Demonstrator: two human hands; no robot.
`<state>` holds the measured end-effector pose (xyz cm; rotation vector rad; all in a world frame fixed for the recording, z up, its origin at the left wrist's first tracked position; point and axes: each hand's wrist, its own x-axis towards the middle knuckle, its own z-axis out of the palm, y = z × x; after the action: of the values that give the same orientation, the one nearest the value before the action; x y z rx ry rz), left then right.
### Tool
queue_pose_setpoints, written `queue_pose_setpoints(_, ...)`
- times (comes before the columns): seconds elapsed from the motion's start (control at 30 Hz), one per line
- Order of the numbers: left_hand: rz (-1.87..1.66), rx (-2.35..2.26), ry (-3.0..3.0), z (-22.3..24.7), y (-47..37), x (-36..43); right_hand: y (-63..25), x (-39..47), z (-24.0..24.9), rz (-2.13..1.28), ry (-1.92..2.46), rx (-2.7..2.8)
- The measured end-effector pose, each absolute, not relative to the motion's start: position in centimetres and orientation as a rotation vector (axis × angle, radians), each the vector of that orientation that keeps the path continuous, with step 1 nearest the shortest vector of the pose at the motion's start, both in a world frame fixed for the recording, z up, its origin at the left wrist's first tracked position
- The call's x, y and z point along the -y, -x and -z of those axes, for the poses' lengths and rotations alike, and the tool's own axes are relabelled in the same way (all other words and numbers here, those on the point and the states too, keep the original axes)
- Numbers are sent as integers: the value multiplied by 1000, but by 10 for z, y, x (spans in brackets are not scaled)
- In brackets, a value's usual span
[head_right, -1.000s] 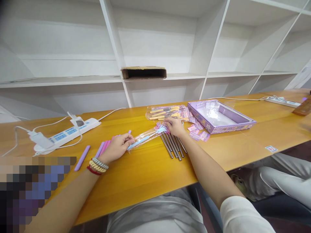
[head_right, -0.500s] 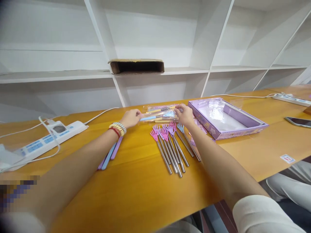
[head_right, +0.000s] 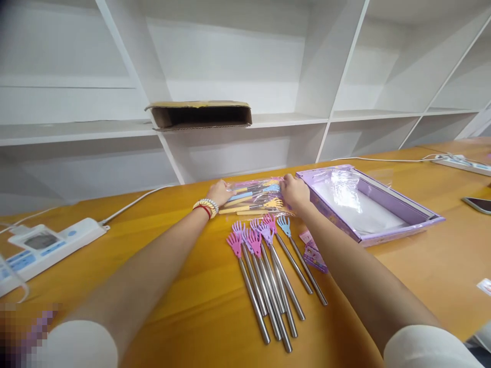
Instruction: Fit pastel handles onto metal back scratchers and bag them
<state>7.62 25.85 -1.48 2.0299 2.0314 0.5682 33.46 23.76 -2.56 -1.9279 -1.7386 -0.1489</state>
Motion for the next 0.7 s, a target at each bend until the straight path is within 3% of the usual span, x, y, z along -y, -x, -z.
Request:
queue_pose_setpoints(0.17,-728,-1989,-2310,23,-77,-247,-337,-238,39,394,1797,1738)
queue_pose_setpoints(0.37,-675,-1841,-2316,28,-79,-237,-342,-231,37,131,1724,1779)
queue_pose_setpoints(0.53,-578,-1795,-2360,19,-78,-221,-348,-209,20,146,1614,1537)
queue_pose_setpoints(0.7,-538,-1740,-2531,10,-72,-196,-354,-173,-4,-133,1694,1499)
